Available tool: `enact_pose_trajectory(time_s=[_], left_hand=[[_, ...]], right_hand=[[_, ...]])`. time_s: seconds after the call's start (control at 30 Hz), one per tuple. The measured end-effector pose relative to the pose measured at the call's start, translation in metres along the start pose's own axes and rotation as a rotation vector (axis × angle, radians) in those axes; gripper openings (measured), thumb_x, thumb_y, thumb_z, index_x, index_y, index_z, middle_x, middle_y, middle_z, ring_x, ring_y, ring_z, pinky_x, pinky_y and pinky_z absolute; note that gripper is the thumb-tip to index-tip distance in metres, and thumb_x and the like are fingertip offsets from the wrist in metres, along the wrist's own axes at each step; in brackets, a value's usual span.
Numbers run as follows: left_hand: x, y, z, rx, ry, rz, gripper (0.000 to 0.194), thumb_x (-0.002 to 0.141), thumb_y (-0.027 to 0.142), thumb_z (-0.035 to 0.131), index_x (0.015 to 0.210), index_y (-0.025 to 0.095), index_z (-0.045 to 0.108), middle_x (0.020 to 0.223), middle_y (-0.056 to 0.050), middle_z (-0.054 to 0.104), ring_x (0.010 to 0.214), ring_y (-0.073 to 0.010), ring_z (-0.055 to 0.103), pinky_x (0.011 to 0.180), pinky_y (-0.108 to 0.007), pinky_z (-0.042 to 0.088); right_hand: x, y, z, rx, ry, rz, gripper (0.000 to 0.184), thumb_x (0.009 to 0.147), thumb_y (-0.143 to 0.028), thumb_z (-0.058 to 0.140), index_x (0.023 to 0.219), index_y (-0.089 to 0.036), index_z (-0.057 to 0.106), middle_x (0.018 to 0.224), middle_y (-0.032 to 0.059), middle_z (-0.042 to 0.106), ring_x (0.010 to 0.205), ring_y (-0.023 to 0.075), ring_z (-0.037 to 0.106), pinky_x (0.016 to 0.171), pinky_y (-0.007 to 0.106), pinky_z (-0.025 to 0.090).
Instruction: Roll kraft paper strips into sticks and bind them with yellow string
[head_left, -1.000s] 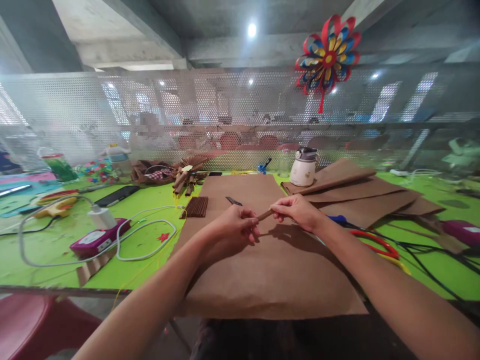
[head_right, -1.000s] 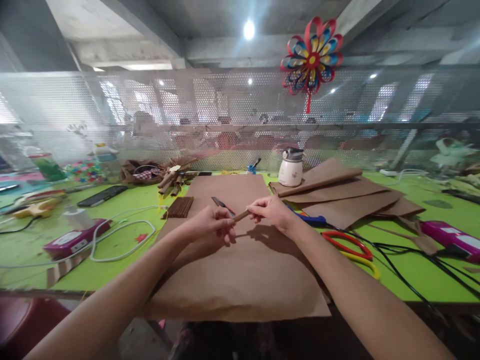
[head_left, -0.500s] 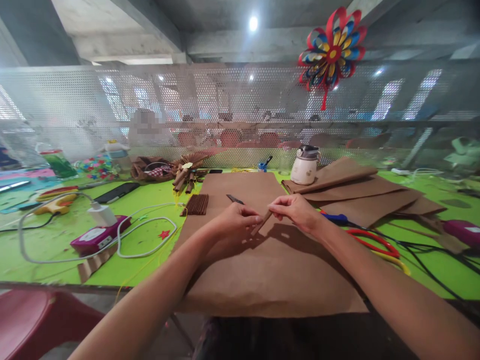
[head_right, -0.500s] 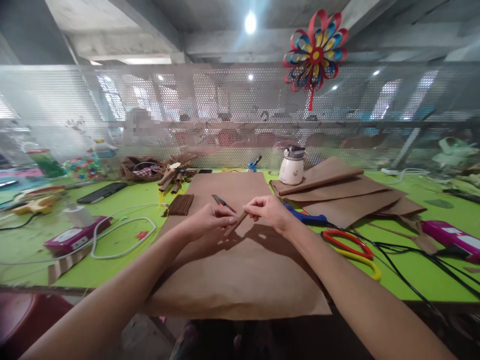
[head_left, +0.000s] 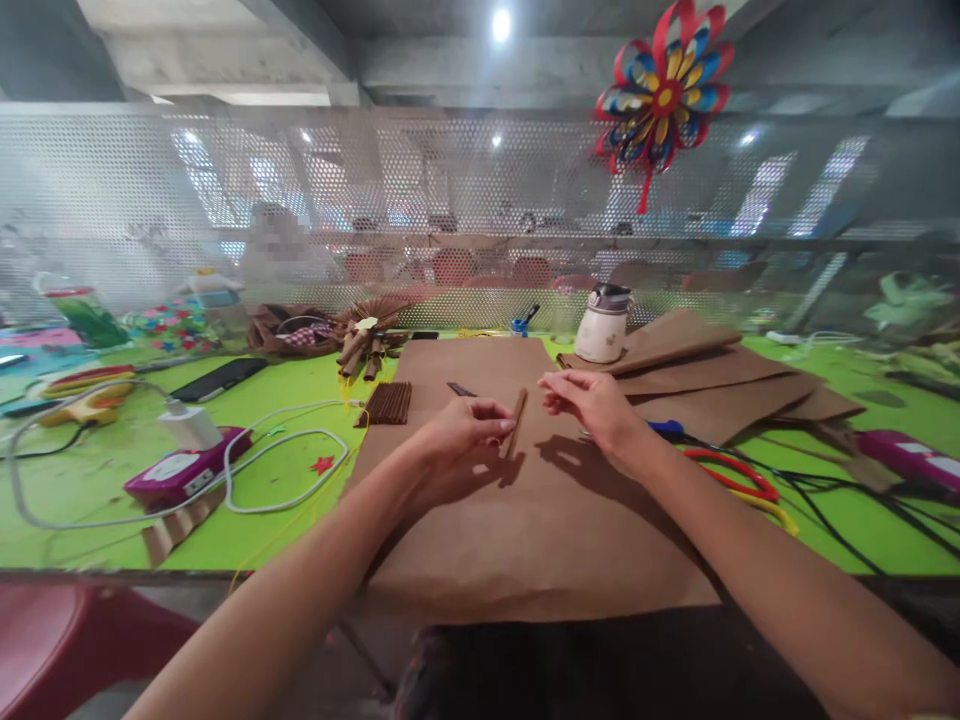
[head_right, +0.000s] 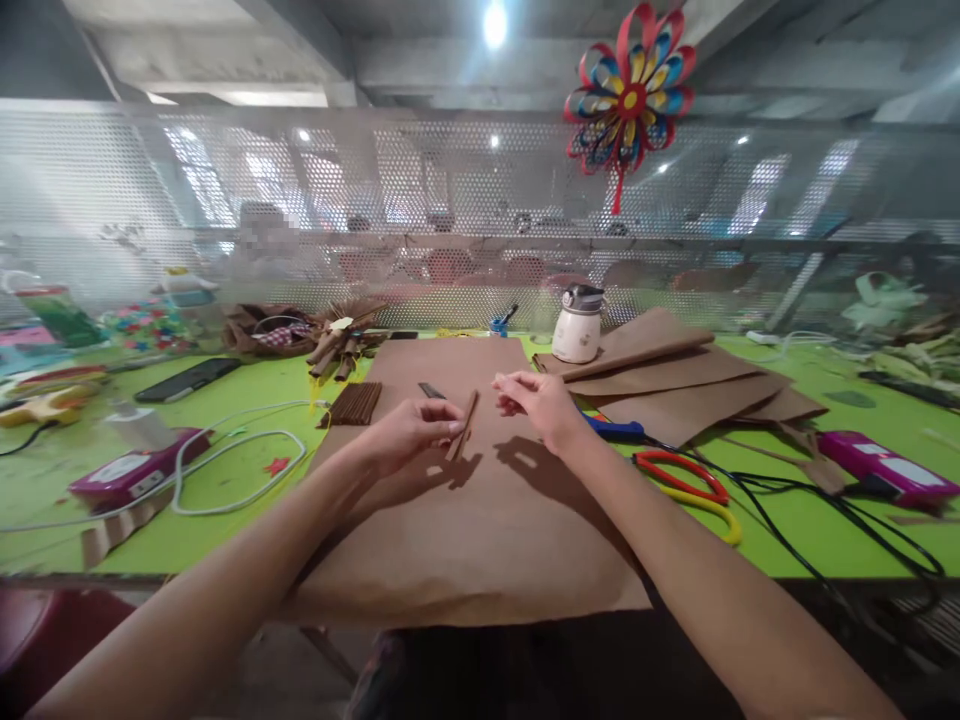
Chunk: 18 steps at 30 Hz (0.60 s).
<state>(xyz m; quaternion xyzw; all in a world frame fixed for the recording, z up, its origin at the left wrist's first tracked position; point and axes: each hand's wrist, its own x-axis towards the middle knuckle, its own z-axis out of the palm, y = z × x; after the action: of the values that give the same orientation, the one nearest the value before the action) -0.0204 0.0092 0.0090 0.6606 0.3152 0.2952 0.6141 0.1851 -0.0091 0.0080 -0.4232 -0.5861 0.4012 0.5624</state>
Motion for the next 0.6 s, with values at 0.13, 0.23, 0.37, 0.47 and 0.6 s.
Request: enact_pose_trajectory(time_s=[0.13, 0.23, 0.37, 0.47, 0.6], left_hand=[[0.001, -0.001, -0.003, -0.089, 0.057, -0.009, 0.022, 0.067, 0.028, 0.072, 0.077, 0.013, 0.061, 0.069, -0.003, 0.063, 0.060, -0.0121, 0.057, 0.057, -0.023, 0.041], [0.002, -0.002, -0.002, -0.142, 0.069, -0.013, 0.022, 0.068, 0.027, 0.072, 0.079, 0.014, 0.059, 0.068, -0.002, 0.063, 0.059, -0.0122, 0.058, 0.055, -0.022, 0.041], [0.003, -0.003, -0.003, -0.218, 0.088, 0.021, 0.022, 0.069, 0.025, 0.072, 0.080, 0.014, 0.057, 0.066, -0.002, 0.062, 0.060, -0.0132, 0.060, 0.055, -0.023, 0.044], [0.006, 0.000, -0.009, -0.269, 0.107, 0.069, 0.019, 0.070, 0.024, 0.071, 0.079, 0.014, 0.058, 0.066, -0.002, 0.062, 0.061, -0.0136, 0.061, 0.060, -0.025, 0.047], [0.008, 0.004, -0.020, -0.407, 0.197, 0.150, 0.018, 0.066, 0.016, 0.073, 0.079, 0.014, 0.061, 0.068, 0.000, 0.061, 0.060, -0.0100, 0.059, 0.062, -0.023, 0.048]], right_hand=[[0.012, -0.015, -0.013, -0.076, 0.040, -0.026, 0.034, 0.073, -0.047, 0.060, 0.078, -0.014, 0.063, 0.068, 0.0044, 0.062, 0.059, 0.0116, 0.056, 0.062, 0.028, 0.048], [0.012, -0.031, -0.028, -0.208, -0.003, -0.019, 0.033, 0.074, -0.046, 0.058, 0.077, -0.014, 0.064, 0.068, 0.0044, 0.062, 0.059, 0.0119, 0.056, 0.061, 0.028, 0.048], [-0.017, -0.050, -0.063, -0.480, -0.143, 0.050, 0.020, 0.068, -0.034, 0.065, 0.066, -0.015, 0.068, 0.060, 0.0034, 0.063, 0.056, 0.0137, 0.056, 0.058, 0.028, 0.044], [-0.058, -0.057, -0.098, -0.658, -0.228, 0.086, 0.006, 0.060, -0.023, 0.069, 0.061, -0.017, 0.069, 0.063, 0.0032, 0.065, 0.060, 0.0159, 0.056, 0.063, 0.028, 0.043], [-0.105, -0.048, -0.135, -1.265, -0.400, 0.052, 0.039, 0.065, -0.016, 0.058, 0.102, -0.024, 0.068, 0.094, 0.0068, 0.066, 0.086, 0.0226, 0.059, 0.077, 0.030, 0.044]])
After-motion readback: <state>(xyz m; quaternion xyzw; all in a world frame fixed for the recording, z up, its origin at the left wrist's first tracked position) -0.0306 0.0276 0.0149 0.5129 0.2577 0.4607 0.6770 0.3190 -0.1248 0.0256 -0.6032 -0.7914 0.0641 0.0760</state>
